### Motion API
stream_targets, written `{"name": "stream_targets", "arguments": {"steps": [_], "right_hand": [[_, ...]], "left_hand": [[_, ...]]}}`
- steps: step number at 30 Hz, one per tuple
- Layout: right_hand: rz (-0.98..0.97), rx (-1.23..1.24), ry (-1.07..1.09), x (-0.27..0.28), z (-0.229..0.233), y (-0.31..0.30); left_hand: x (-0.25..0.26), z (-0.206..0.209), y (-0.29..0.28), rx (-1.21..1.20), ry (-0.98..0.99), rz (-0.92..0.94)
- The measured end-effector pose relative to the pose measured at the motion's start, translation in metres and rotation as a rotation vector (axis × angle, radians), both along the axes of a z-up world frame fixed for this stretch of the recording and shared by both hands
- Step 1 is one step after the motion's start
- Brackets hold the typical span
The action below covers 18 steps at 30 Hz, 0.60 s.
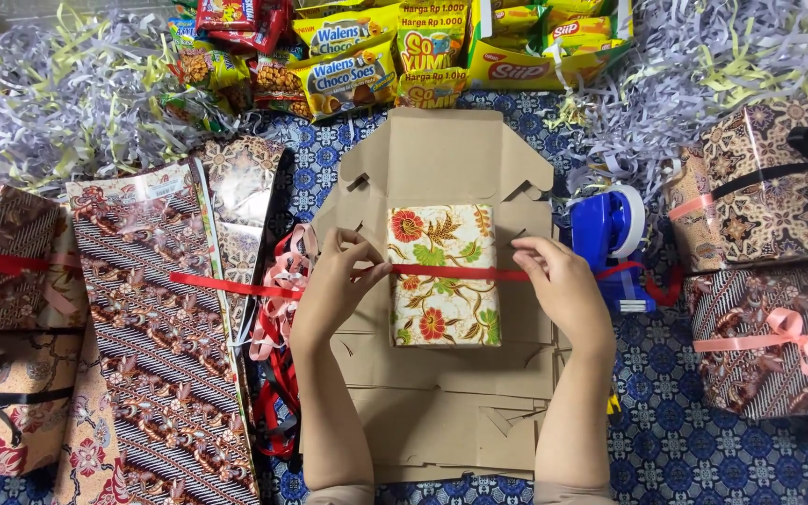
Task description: Tying a decorative red ribbon around a small gift box with a floral pattern.
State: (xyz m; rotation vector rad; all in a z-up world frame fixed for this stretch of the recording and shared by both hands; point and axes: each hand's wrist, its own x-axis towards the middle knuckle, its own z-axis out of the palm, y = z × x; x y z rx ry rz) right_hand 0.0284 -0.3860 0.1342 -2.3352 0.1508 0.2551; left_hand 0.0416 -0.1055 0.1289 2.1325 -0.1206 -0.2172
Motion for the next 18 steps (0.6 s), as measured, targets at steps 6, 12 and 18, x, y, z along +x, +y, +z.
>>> {"name": "stream_targets", "arguments": {"steps": [6, 12, 18], "right_hand": [[-0.053, 0.054, 0.045, 0.003, 0.001, 0.024], [0.002, 0.050, 0.324, 0.006, 0.017, 0.036], [-0.033, 0.207, 0.126, 0.008, -0.001, 0.037]], "left_hand": [[0.001, -0.002, 0.001, -0.011, 0.198, -0.044], [0.002, 0.002, -0.007, -0.141, 0.327, 0.020], [0.000, 0.011, -0.012, -0.190, 0.137, 0.029]]}}
